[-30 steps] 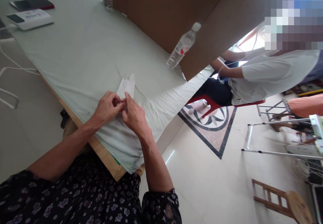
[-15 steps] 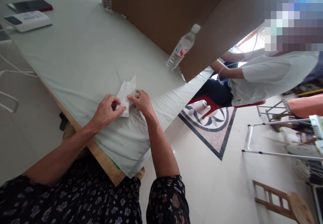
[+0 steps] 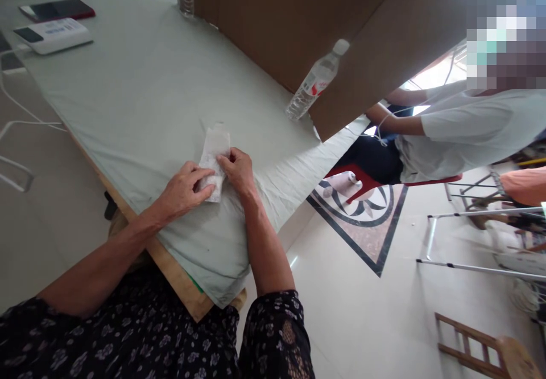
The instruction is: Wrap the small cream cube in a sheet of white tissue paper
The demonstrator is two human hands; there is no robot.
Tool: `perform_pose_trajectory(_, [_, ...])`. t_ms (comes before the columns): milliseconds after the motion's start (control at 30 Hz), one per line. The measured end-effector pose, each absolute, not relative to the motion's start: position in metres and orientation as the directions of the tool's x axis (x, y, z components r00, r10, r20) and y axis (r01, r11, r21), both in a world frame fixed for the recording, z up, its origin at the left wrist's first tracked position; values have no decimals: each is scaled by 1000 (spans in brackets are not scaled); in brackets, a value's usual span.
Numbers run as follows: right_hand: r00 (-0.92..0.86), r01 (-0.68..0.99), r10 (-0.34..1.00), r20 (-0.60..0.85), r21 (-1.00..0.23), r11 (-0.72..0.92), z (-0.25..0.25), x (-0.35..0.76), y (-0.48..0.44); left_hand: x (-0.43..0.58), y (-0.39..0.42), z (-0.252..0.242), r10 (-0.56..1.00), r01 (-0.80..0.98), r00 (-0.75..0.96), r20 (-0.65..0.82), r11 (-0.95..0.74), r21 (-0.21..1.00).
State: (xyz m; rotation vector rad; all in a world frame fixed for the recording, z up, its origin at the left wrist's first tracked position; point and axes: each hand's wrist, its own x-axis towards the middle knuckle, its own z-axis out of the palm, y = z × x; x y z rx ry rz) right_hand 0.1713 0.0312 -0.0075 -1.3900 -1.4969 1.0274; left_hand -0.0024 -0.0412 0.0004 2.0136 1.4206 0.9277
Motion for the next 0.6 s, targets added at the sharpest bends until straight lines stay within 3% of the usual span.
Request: perform_pose_trajectory(600, [-139,54,989,47,-997,55,2,163,13,-6,-39,1,948,590,224,226,-317,743])
